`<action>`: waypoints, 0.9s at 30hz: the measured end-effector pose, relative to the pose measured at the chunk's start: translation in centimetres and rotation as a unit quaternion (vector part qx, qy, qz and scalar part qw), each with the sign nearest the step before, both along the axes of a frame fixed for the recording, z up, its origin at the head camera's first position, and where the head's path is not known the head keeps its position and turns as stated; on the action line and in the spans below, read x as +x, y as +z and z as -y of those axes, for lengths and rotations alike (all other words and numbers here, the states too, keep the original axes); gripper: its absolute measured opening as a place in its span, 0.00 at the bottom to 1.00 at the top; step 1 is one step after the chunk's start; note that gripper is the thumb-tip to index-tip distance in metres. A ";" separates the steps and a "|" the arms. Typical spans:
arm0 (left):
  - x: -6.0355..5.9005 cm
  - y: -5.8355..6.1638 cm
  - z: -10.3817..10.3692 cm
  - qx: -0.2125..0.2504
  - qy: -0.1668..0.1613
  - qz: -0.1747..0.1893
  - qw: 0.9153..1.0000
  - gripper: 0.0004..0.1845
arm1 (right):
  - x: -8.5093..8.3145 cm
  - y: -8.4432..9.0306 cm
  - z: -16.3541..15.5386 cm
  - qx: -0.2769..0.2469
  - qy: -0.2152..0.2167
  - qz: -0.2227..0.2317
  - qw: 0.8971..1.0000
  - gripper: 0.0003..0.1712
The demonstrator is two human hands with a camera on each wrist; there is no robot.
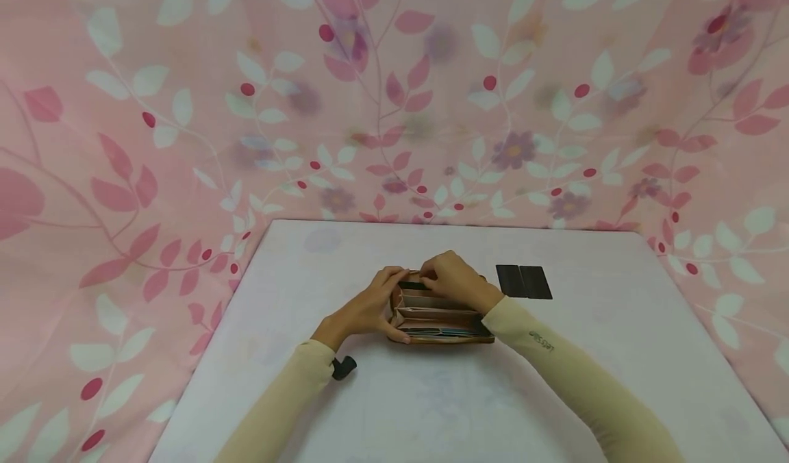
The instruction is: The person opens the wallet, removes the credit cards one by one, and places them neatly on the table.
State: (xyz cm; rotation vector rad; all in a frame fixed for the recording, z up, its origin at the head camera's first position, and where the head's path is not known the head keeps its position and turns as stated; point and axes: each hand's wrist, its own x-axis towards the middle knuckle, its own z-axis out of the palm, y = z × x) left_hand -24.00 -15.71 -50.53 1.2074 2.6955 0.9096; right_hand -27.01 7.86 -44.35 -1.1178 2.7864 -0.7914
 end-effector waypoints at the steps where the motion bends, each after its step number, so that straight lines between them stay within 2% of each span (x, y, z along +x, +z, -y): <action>1: 0.0 0.0 0.0 0.000 0.000 0.000 1.000 0.70 | 0.0 -0.1 0.2 0.008 0.004 -0.002 1.000 0.06; 7: -0.1 -0.1 -0.2 -0.004 -0.002 0.002 1.000 0.70 | -0.3 -0.4 0.7 0.049 0.029 -0.021 0.998 0.06; 13: -0.1 0.0 -0.2 -0.004 0.005 0.015 1.000 0.71 | -0.7 -0.5 1.4 0.062 0.046 -0.001 0.997 0.08; 17: 0.0 0.1 -0.2 -0.001 0.002 0.016 1.000 0.71 | -0.9 -0.4 2.0 0.064 0.035 -0.008 0.997 0.10; 23: 0.2 0.3 -0.2 0.004 -0.001 0.023 1.000 0.70 | -1.0 -0.3 2.4 0.072 0.011 0.005 0.997 0.17; 27: 0.2 0.4 -0.1 0.001 -0.001 0.020 1.000 0.70 | -1.0 -0.1 2.4 0.074 0.003 0.008 0.997 0.13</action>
